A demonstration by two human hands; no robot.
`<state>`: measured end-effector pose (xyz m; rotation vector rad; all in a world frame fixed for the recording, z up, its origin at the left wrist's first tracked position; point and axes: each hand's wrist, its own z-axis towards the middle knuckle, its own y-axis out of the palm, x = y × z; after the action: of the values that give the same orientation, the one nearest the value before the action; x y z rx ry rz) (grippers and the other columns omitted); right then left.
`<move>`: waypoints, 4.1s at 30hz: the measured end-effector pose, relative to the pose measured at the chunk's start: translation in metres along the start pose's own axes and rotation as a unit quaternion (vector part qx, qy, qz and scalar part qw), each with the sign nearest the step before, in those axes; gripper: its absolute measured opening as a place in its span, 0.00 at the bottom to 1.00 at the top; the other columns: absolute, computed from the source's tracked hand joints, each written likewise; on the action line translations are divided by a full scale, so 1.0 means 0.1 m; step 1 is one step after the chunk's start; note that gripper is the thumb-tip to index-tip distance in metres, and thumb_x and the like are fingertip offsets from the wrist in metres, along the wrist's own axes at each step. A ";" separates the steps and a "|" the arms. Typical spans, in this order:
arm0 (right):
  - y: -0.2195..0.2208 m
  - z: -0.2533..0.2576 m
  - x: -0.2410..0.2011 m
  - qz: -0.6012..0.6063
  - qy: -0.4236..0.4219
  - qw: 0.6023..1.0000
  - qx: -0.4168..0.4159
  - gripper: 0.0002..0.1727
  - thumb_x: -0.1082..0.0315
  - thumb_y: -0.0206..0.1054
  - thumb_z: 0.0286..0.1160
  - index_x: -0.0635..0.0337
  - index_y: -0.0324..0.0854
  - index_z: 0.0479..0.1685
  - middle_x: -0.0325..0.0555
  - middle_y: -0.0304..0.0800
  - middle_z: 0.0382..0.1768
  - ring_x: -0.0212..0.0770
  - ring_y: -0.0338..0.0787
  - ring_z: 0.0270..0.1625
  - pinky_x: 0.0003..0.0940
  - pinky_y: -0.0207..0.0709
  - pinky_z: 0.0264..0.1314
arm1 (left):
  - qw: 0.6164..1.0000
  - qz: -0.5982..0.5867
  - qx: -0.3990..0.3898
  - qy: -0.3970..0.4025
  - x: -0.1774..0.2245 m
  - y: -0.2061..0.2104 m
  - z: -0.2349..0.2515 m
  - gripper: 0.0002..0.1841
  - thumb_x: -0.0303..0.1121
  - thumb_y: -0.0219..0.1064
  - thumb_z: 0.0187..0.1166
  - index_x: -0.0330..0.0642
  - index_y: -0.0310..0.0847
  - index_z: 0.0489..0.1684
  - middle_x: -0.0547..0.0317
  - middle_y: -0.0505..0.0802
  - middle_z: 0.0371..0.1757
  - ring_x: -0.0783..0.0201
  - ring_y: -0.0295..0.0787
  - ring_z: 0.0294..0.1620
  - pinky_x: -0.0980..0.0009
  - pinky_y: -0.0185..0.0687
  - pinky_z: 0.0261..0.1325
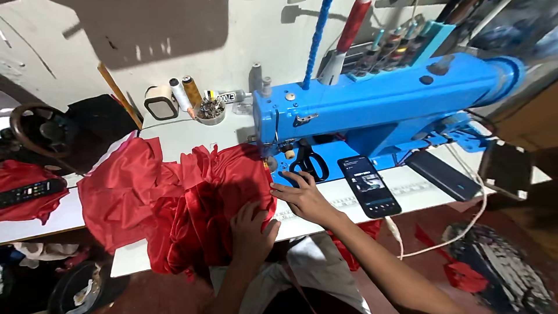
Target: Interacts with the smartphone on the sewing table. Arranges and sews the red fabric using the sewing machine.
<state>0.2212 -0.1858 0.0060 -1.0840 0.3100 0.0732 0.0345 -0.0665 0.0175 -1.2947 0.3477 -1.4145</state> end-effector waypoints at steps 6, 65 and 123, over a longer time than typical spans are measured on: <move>-0.01 0.02 -0.02 0.005 -0.005 1.000 -0.012 0.23 0.73 0.55 0.81 0.43 0.89 0.67 0.33 0.88 0.72 0.59 0.77 0.82 0.76 0.60 0.77 | 0.996 0.026 -0.080 -0.015 -0.06 -0.24 0.03 0.27 0.57 0.65 0.77 0.41 0.92 0.54 0.47 0.90 0.71 0.40 0.79 0.79 0.32 0.65 0.76; 0.11 0.25 0.00 0.061 0.043 0.994 0.073 0.15 0.61 0.59 0.85 0.51 0.93 0.45 0.36 0.97 0.53 0.49 0.87 0.68 0.58 0.66 0.77 | 0.999 -0.020 -0.025 0.036 0.05 0.06 0.22 0.11 0.39 0.78 0.67 0.40 0.90 0.28 0.49 0.93 0.39 0.49 0.93 0.43 0.50 0.87 0.45; 0.18 0.44 0.04 -0.083 0.126 0.986 0.068 0.21 0.78 0.65 0.71 0.41 0.93 0.54 0.57 0.90 0.58 0.69 0.83 0.68 0.73 0.66 0.71 | 0.978 -0.039 -0.127 0.159 -0.62 0.11 1.02 0.21 0.45 0.53 0.85 0.56 0.91 0.65 0.47 0.84 0.77 0.38 0.67 0.87 0.33 0.53 0.85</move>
<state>0.2304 -0.1389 0.0086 -0.9792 0.4433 -0.2326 0.1093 0.0267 0.0143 -1.2955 0.7183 -1.6898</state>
